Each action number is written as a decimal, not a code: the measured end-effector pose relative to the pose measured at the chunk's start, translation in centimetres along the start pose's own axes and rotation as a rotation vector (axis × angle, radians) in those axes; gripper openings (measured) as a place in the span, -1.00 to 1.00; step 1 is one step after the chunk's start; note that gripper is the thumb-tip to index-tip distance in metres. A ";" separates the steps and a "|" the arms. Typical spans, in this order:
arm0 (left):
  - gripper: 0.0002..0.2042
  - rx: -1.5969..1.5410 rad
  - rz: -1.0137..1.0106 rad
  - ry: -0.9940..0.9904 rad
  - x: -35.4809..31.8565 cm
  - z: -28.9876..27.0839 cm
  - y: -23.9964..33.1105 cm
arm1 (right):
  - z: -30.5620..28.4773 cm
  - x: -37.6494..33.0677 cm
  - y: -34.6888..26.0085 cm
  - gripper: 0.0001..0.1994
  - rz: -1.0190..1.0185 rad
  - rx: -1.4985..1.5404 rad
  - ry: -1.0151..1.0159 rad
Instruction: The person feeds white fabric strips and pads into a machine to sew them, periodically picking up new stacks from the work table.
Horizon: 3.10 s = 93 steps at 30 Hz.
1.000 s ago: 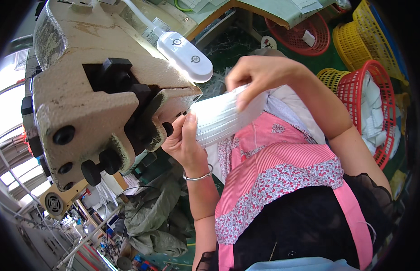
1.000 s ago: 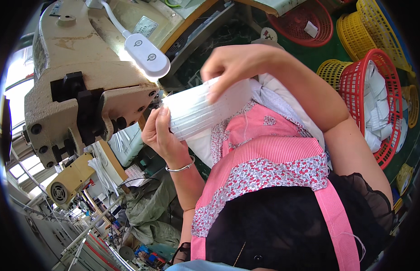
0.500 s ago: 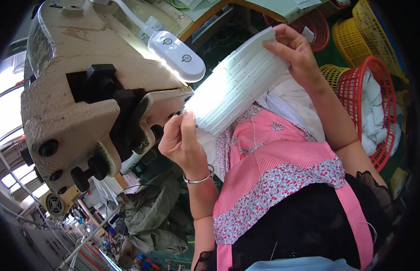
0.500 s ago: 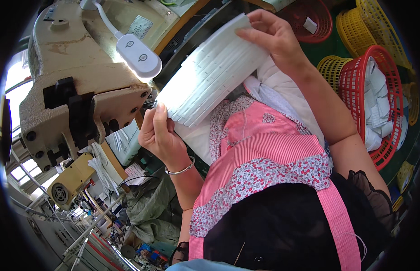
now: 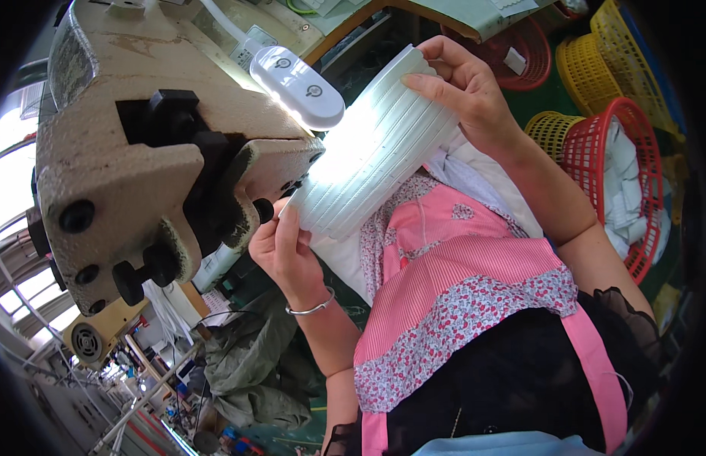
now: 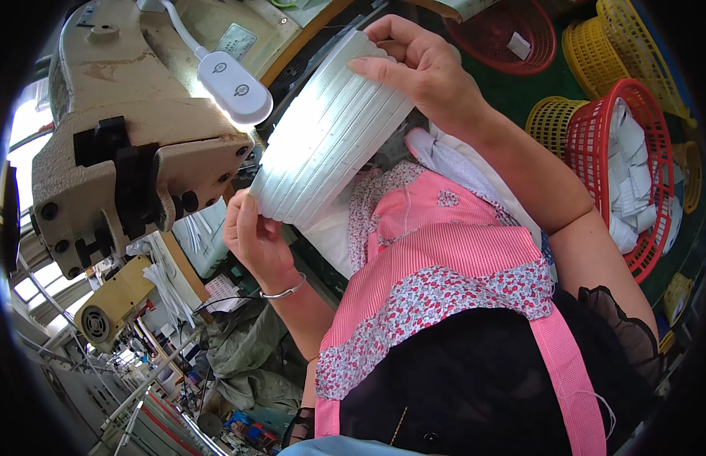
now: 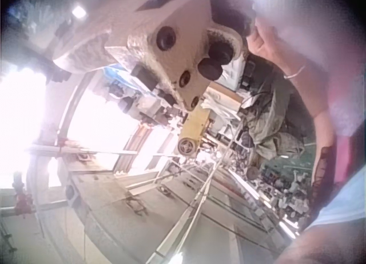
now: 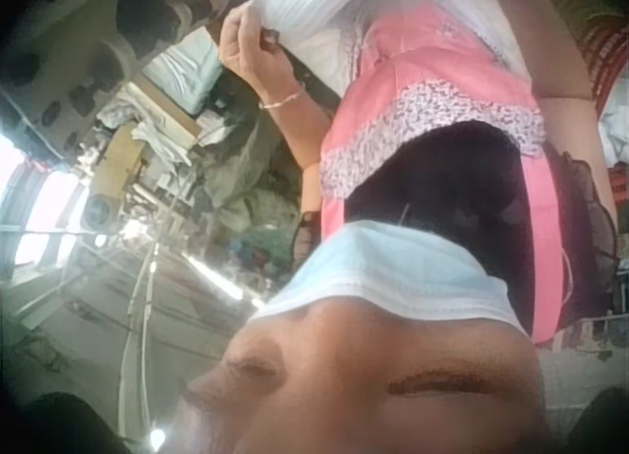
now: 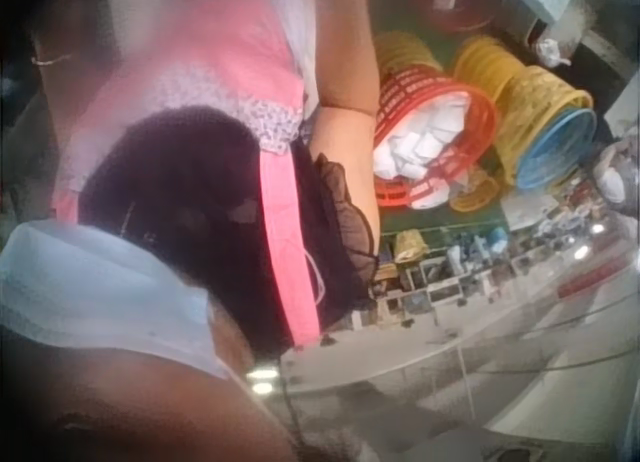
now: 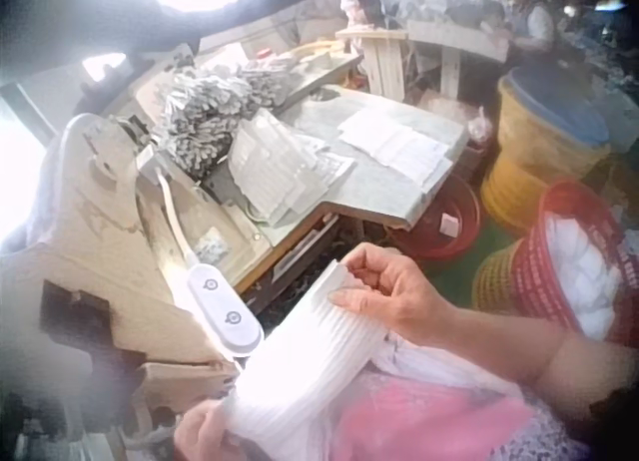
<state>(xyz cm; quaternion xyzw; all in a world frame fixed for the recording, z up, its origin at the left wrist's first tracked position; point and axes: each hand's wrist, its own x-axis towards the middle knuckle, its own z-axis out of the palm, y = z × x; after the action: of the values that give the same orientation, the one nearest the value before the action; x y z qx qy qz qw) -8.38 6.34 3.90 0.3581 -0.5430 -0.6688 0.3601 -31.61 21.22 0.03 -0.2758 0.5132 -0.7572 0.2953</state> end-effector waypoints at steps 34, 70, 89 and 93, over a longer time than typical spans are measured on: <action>-0.94 0.401 0.203 -0.152 1.7 -1.8 2.0 | 5.7 -1.9 -0.5 -0.82 0.026 -0.038 -0.051; -0.85 0.043 -0.147 -0.207 -2.2 -3.8 -2.8 | 2.0 -5.4 0.8 -0.88 0.099 0.065 0.259; -0.89 0.096 0.112 -0.024 -0.4 3.4 -1.7 | -1.9 -4.2 0.1 -0.86 -0.030 0.084 0.354; -0.91 0.072 0.077 0.020 -0.8 3.8 -0.9 | -1.5 -4.2 -0.4 -0.87 -0.023 0.067 0.337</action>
<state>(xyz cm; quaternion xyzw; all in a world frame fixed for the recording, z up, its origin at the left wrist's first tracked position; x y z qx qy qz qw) -11.36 8.91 3.65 0.3563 -0.5765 -0.6308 0.3779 -29.92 25.30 -0.54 -0.1410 0.5268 -0.8127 0.2052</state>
